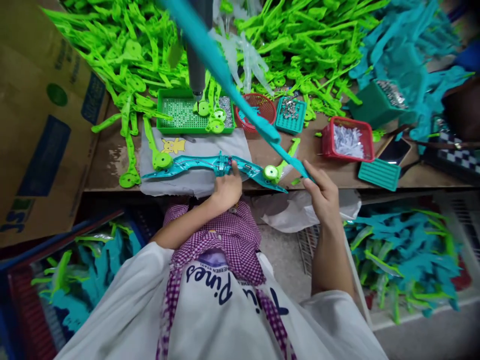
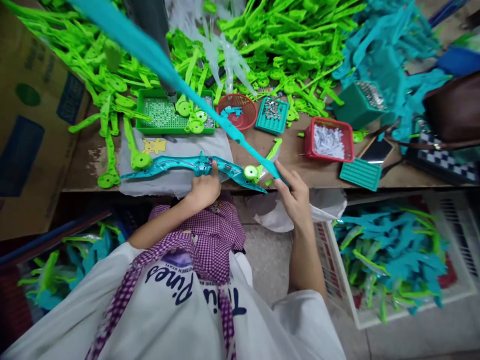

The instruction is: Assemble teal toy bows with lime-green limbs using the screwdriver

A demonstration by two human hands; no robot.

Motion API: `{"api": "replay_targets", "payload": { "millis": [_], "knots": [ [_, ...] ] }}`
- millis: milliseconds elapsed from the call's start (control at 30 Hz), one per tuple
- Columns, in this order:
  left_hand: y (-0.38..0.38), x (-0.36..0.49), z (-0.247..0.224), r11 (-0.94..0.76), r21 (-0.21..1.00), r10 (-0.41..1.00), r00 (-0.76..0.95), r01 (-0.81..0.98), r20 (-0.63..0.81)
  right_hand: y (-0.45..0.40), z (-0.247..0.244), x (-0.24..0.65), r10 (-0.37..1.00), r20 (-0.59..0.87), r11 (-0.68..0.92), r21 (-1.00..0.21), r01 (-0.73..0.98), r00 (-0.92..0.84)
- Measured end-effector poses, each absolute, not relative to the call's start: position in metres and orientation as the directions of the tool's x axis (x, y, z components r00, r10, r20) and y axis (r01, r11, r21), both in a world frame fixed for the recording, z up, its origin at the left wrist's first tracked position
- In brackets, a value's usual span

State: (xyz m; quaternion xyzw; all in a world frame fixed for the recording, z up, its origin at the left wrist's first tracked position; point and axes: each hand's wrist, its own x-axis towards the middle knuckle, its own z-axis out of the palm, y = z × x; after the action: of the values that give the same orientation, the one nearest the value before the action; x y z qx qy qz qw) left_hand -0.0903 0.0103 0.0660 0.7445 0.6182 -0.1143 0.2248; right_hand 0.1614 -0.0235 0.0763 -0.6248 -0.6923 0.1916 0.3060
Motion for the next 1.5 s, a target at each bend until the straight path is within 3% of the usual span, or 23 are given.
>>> {"api": "replay_targets", "payload": {
  "millis": [200, 567, 1067, 1200, 1333, 1500],
  "knots": [
    [0.006, -0.087, 0.056, -0.083, 0.246, 0.884, 0.185, 0.966, -0.429, -0.021, 0.084, 0.15, 0.978, 0.186, 0.178, -0.475, 0.862, -0.099],
    [0.002, -0.093, 0.057, -0.067, 0.338, 0.879, 0.215, 0.939, -0.425, 0.0, 0.086, 0.127, 0.926, 0.15, 0.374, -0.258, 0.891, -0.345],
    [0.002, -0.094, 0.052, -0.092, 0.353, 0.89, 0.236, 0.931, -0.39, -0.006, 0.086, 0.124, 0.92, 0.175, 0.374, -0.125, 0.919, -0.35],
    [0.002, -0.096, 0.05, -0.097, 0.354, 0.895, 0.237, 0.93, -0.378, -0.002, 0.087, 0.126, 0.933, 0.025, 0.359, -0.169, 0.918, -0.36],
    [0.004, -0.095, 0.051, -0.093, 0.343, 0.896, 0.229, 0.935, -0.381, 0.005, 0.081, 0.134, 0.889, -0.133, 0.374, -0.336, 0.864, -0.437],
    [0.006, -0.094, 0.052, -0.095, 0.32, 0.893, 0.223, 0.943, -0.392, 0.016, 0.07, 0.144, 0.87, -0.147, 0.357, -0.469, 0.808, -0.47]
  ]
}}
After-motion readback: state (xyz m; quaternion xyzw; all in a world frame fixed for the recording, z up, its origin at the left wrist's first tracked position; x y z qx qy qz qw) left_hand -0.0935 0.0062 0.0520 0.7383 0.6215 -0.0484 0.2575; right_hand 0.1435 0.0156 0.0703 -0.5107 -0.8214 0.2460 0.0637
